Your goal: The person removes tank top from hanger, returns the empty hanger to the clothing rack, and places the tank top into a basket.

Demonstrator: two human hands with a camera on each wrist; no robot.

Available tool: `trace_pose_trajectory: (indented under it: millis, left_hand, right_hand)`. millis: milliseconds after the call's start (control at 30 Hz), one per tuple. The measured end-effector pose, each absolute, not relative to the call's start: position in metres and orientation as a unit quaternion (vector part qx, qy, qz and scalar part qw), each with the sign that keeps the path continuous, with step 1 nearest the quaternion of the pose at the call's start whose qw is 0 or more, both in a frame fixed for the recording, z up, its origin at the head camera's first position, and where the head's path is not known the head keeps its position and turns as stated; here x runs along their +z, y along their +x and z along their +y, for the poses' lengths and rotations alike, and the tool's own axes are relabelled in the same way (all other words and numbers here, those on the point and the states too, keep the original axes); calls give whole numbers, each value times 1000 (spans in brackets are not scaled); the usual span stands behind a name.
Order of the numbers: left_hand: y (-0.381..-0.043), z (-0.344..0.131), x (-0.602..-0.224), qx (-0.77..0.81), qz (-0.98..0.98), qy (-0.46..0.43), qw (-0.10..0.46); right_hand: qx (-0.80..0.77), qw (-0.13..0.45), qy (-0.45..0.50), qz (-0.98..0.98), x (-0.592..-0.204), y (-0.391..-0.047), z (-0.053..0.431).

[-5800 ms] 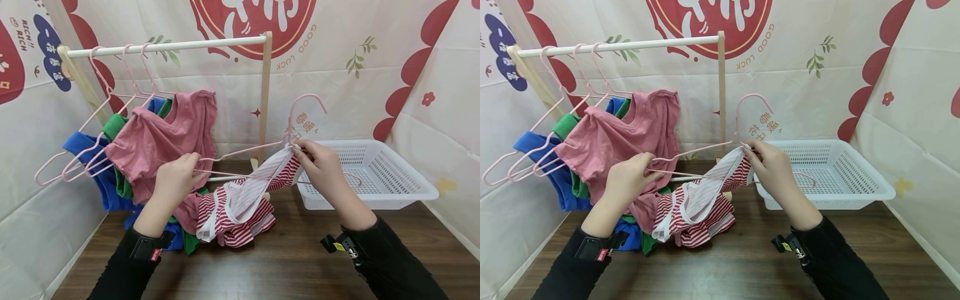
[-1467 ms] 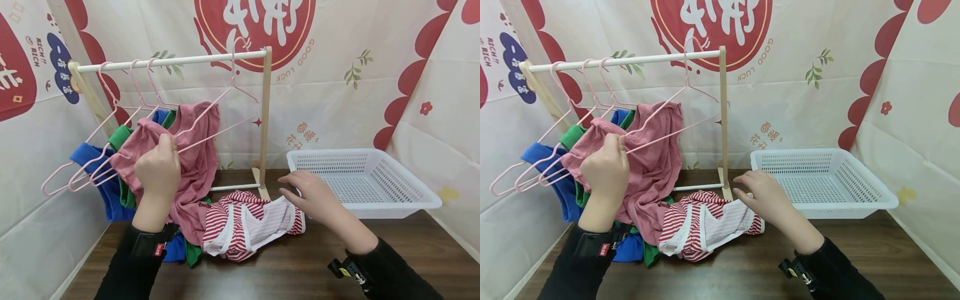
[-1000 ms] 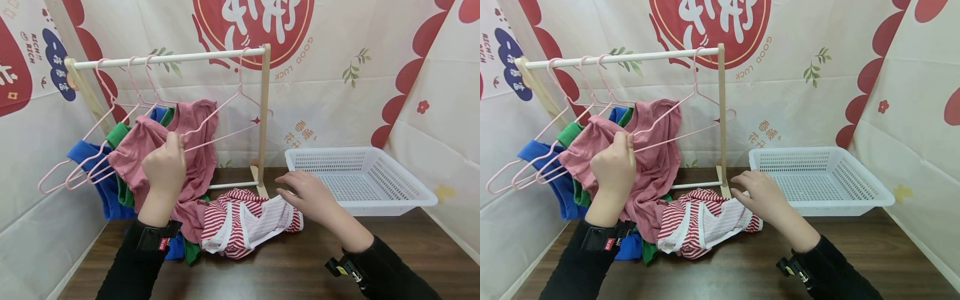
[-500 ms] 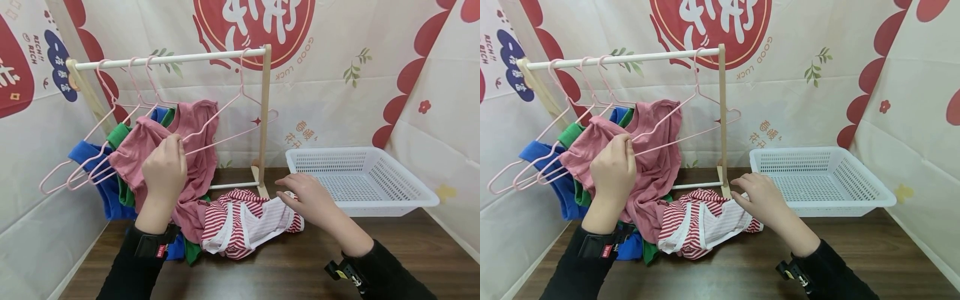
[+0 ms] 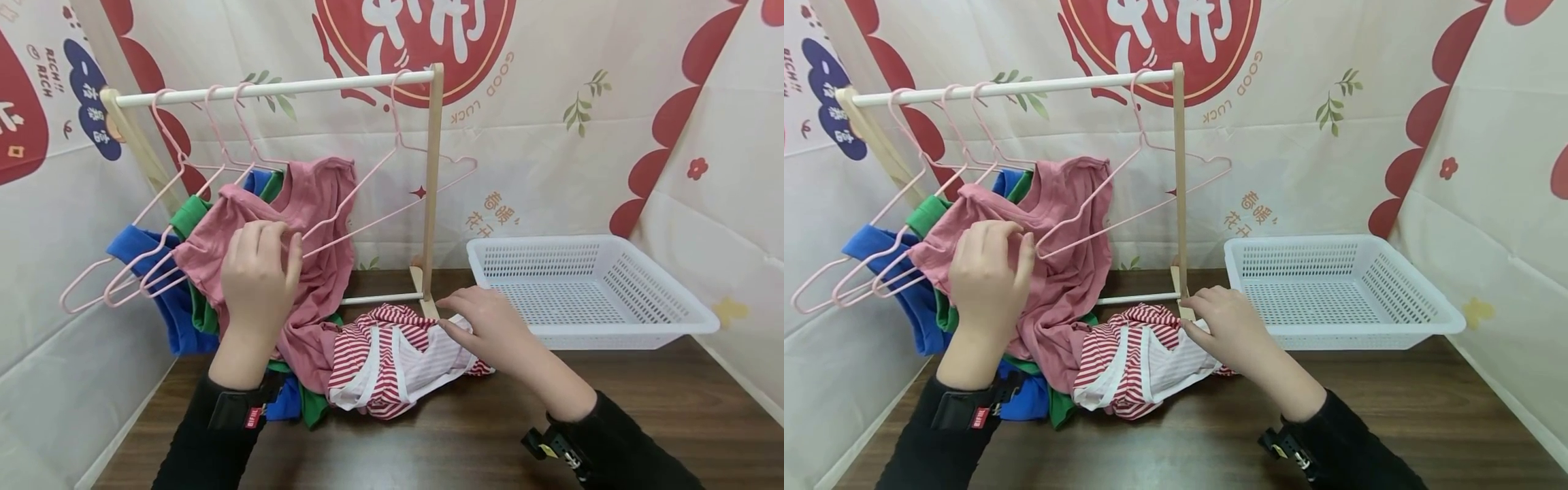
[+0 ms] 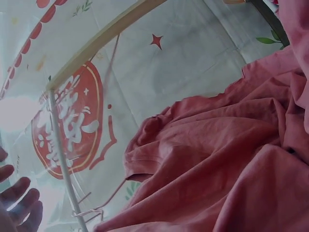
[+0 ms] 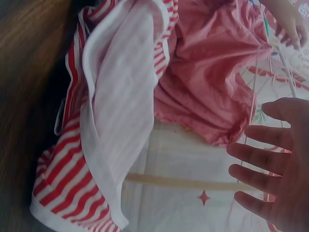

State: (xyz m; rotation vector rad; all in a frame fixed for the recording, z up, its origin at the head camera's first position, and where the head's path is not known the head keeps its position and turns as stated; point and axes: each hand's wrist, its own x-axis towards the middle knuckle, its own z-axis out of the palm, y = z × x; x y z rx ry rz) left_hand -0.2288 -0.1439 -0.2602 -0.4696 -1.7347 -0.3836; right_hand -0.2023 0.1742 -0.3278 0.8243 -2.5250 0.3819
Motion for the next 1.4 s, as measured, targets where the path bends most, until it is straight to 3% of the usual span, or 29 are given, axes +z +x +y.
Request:
trace_pose_trajectory:
  millis: [200, 333, 600, 967, 1167, 1400]
  left_hand:
    - [-218, -138, -260, -129, -720, -261, 630]
    - [-212, -134, -263, -104, -706, -342, 612]
    - [-209, -130, -274, -54, -735, -479, 478]
    - [-221, -125, -305, 9, -834, -438, 337]
    - [-224, -124, -314, 10, -869, -410, 278]
    - [-224, -123, -316, 14, -879, -399, 262]
  right_hand:
    - [129, 217, 336, -907, -333, -203, 161]
    - [115, 188, 342, -914, -341, -204, 153]
    - [112, 89, 343, -928, -362, -206, 137]
    - [104, -25, 344, -933, -379, -200, 118]
    - [71, -4, 355, -932, -388, -203, 109]
    - [60, 52, 354, -932, -391, -212, 108]
